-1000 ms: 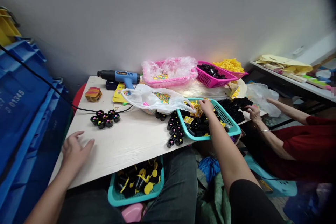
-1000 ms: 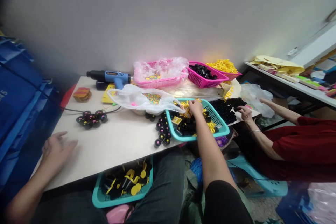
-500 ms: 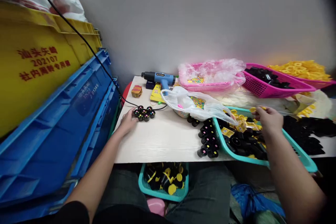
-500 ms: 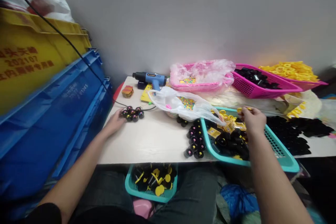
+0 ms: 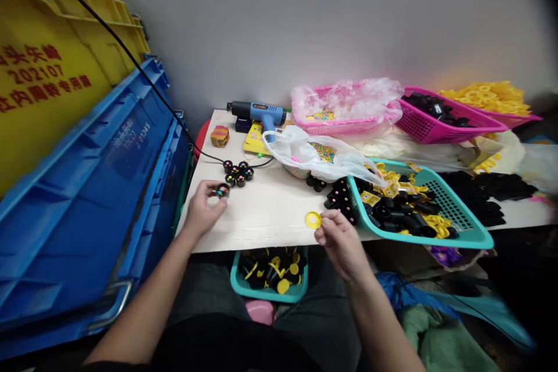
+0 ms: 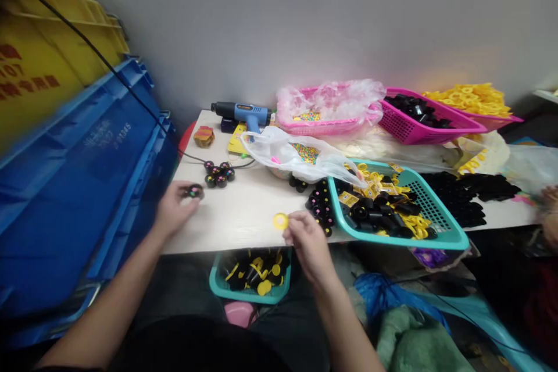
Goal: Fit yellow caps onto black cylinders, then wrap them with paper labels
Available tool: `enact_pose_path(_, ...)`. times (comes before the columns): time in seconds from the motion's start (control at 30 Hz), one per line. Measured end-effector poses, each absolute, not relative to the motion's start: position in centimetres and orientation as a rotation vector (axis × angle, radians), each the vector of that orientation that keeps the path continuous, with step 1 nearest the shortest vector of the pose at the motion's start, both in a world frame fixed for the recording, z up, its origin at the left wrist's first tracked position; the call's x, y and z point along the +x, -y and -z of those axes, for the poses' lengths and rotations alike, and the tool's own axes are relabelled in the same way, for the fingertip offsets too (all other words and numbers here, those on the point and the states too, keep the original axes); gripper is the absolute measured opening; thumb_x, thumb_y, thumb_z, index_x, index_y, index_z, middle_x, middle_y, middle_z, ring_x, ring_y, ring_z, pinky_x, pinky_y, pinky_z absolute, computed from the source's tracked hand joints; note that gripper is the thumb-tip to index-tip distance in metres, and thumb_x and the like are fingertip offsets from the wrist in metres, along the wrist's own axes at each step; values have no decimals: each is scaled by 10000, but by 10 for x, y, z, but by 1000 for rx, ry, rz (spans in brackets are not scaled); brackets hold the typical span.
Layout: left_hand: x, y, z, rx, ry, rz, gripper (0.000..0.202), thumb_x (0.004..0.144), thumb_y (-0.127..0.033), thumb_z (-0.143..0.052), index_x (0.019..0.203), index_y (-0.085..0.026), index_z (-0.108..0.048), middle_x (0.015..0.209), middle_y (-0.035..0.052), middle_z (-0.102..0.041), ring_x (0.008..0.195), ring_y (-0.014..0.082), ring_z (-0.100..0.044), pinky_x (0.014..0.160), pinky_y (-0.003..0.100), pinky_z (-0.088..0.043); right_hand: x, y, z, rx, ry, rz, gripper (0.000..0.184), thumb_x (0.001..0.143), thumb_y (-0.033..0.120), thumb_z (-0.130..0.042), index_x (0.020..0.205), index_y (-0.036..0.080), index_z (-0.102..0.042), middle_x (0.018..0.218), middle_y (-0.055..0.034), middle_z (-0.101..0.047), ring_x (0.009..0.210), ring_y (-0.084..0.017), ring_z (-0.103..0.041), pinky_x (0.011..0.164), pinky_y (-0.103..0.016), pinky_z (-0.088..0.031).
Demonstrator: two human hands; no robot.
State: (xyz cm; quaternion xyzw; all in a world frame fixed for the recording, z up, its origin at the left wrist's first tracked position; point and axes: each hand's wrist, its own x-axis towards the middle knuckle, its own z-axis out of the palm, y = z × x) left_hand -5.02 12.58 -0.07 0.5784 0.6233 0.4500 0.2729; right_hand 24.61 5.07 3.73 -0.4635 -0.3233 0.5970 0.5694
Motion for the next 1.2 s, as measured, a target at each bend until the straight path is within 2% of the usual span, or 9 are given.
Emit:
enact_pose_path(0.1, -18, -72, -8, 1512, -1129, -1116, 321, 822, -287, -556, 1112, -162, -498, 1063, 98, -657, 974, 210, -636, 865, 341, -505, 206, -40, -28, -984, 662, -1534, 298, 688, 384, -791, 768, 183, -586, 528, 28, -611, 438, -61, -486, 469, -165, -374)
enact_pose_path(0.27, 21, -22, -14, 1389, -810, -1041, 306, 922, -343, -472, 1193, -202, -492, 1100, 73, -611, 1006, 209, -591, 880, 330, -467, 188, -19, -29, -927, 709, -1472, 227, 684, 355, -809, 776, 202, -670, 662, 4, -665, 584, -95, -582, 602, -212, -455)
enact_pose_path(0.4, 28, -17, -11, 1419, -801, -1052, 312, 944, -359, -453, 1214, -207, -486, 1144, 75, -585, 1045, 222, -557, 918, 344, -432, 194, -6, -27, -967, 910, -1429, 219, 792, 394, -712, 744, 181, -702, 658, 0, -608, 633, -99, -547, 644, -224, -433)
enact_pose_path(0.57, 28, -19, -13, 1430, -771, -1069, 333, 954, -370, -437, 1249, -220, -470, 1142, 65, -576, 1055, 219, -548, 928, 334, -424, 195, 1, -19, -1024, 931, -1346, 114, 861, 338, -650, 888, 230, -626, 660, 40, -566, 612, -86, -488, 618, -205, -393)
enact_pose_path(0.67, 26, -19, -15, 1418, -794, -1070, 326, 953, -366, -436, 1241, -222, -482, 1128, 58, -582, 1035, 214, -551, 905, 319, -433, 195, 2, -20, -974, 930, -1389, 181, 861, 321, -652, 1006, 271, -556, 644, 61, -532, 600, -87, -476, 598, -198, -385)
enact_pose_path(0.83, 28, -18, -13, 1490, -815, -1056, 327, 947, -326, -435, 1254, -220, -478, 1173, 67, -568, 1075, 224, -536, 943, 334, -415, 199, -1, -24, -1133, 999, -1360, 143, 832, 330, -680, 895, 210, -635, 723, 21, -578, 630, -83, -491, 596, -194, -398)
enact_pose_path(1.0, 32, -17, -13, 1512, -815, -1028, 334, 947, -316, -418, 1255, -201, -475, 1191, 82, -561, 1095, 235, -529, 960, 353, -416, 205, -2, -19, -1131, 1027, -1388, 135, 828, 332, -674, 870, 204, -677, 676, 15, -580, 585, -91, -470, 543, -199, -384)
enact_pose_path(1.2, 31, -18, -18, 1628, -824, -993, 315, 947, -280, -384, 1244, -207, -460, 1185, 90, -546, 1096, 241, -519, 958, 373, -424, 205, -2, -20, -1176, 1107, -1369, 102, 814, 312, -688, 846, 223, -727, 790, -24, -686, 675, -133, -595, 654, -247, -480)
